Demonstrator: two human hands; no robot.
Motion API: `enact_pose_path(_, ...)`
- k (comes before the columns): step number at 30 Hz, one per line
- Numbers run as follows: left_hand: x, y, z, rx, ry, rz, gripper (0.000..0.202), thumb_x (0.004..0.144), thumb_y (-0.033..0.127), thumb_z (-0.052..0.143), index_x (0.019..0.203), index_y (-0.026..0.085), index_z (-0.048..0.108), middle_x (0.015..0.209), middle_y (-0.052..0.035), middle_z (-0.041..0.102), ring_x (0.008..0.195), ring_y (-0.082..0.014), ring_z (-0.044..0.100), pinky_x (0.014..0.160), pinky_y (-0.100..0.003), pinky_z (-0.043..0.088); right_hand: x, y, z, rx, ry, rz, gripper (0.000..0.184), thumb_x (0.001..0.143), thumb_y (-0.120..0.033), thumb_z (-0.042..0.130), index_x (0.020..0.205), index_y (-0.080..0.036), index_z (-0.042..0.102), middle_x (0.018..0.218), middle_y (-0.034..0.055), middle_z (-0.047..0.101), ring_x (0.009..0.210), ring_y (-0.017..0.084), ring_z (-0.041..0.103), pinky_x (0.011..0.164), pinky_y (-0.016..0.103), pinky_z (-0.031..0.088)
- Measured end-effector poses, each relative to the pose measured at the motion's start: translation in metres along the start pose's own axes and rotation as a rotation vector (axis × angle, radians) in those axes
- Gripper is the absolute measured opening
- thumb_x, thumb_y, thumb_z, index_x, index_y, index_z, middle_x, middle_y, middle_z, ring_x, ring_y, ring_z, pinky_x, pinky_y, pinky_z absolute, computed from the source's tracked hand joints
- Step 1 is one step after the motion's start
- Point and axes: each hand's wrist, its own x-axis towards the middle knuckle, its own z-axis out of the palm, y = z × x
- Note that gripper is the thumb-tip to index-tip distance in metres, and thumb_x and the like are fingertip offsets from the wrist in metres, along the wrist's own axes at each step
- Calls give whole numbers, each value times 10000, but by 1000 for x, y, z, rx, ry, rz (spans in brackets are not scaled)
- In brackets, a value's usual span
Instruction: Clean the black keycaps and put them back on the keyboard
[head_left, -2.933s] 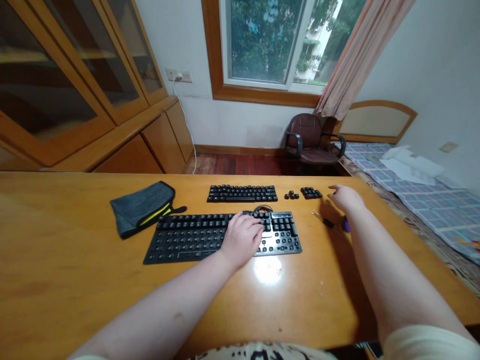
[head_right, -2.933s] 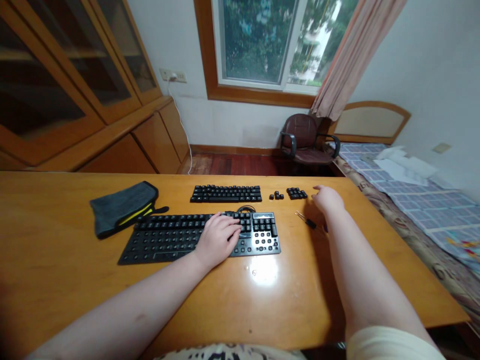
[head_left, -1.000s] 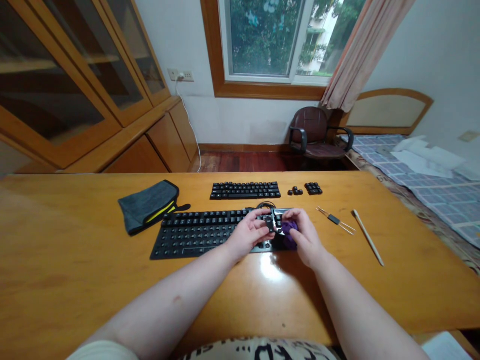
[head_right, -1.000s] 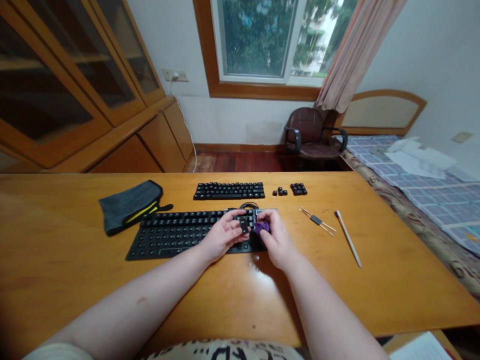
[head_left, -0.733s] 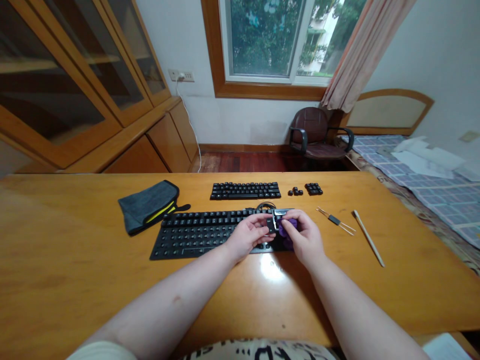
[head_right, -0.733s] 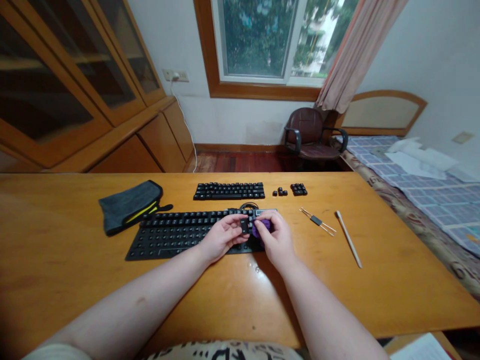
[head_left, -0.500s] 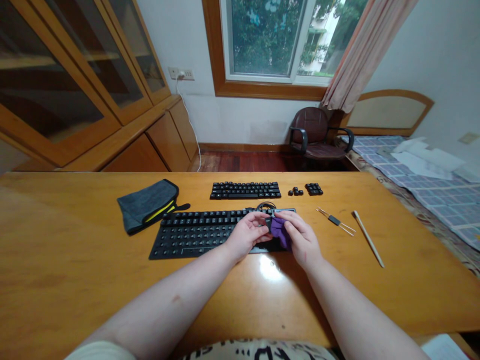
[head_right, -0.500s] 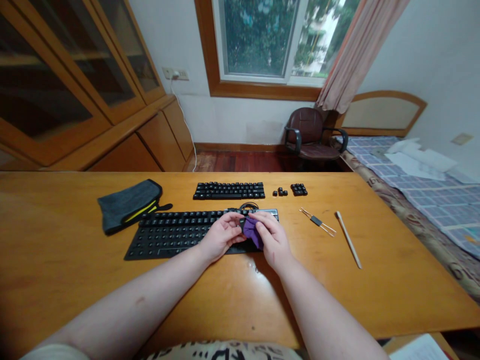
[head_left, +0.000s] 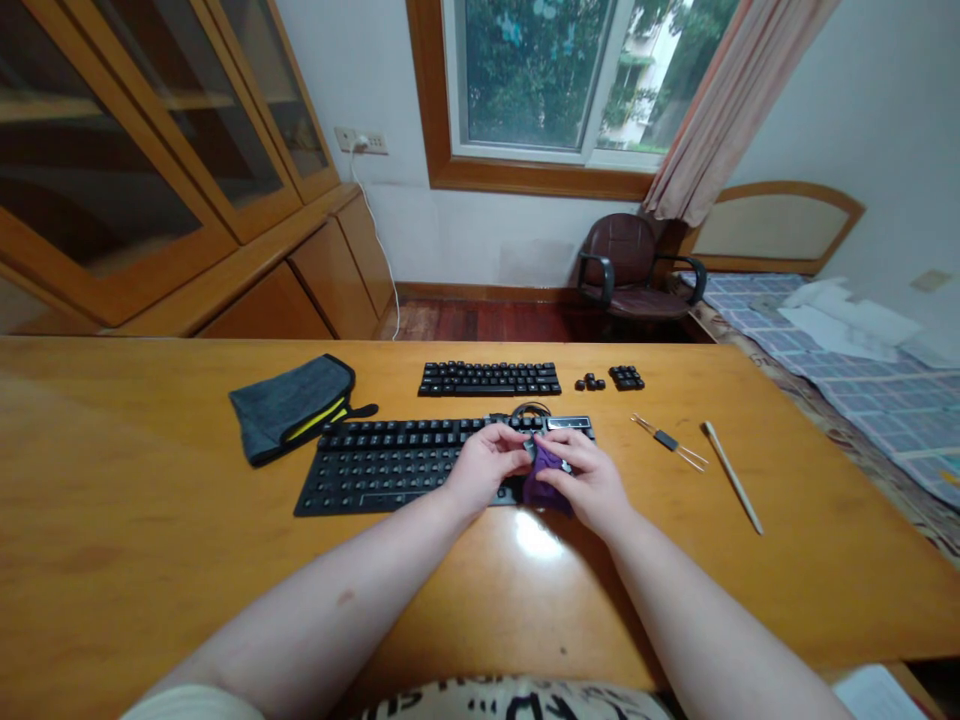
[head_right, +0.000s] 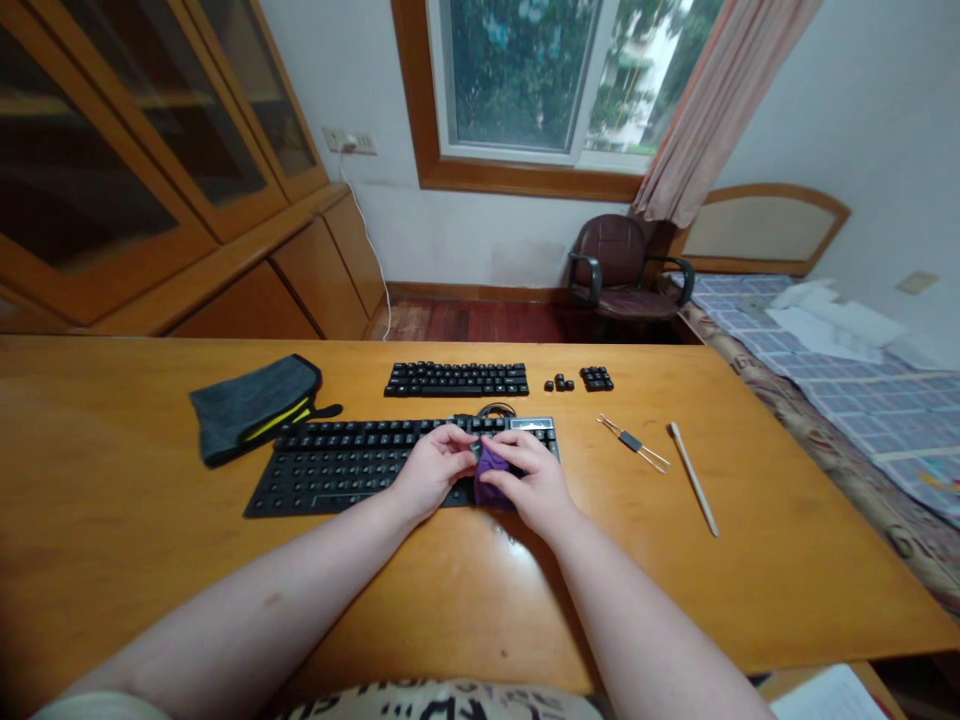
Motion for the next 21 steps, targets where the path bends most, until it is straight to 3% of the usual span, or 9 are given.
enact_pose_path(6,1,3,2,-6,46,-9,365,484,227,817,746,123,584,632,14,650,555,-96,616,564,-207,512,-2,6,4,52,93,-3,178,755,-187,620,857,-303,708,798,17,650,764,160,602,722,320,492)
enact_pose_path(14,0,-2,5,-19,58,25,345,505,234,810,763,122,611,612,25,627,526,-69,577,554,-191,482,-3,3,10,-79,100,-47,373,702,-220,678,1058,-324,639,928,29,627,887,187,583,807,351,478)
enact_pose_path(21,-1,-1,5,-15,29,26,330,578,185,766,892,148,672,724,-4,667,648,-83,609,671,-210,486,-5,4,11,-47,195,-25,207,765,-176,597,899,-297,699,825,28,648,797,168,606,741,333,501)
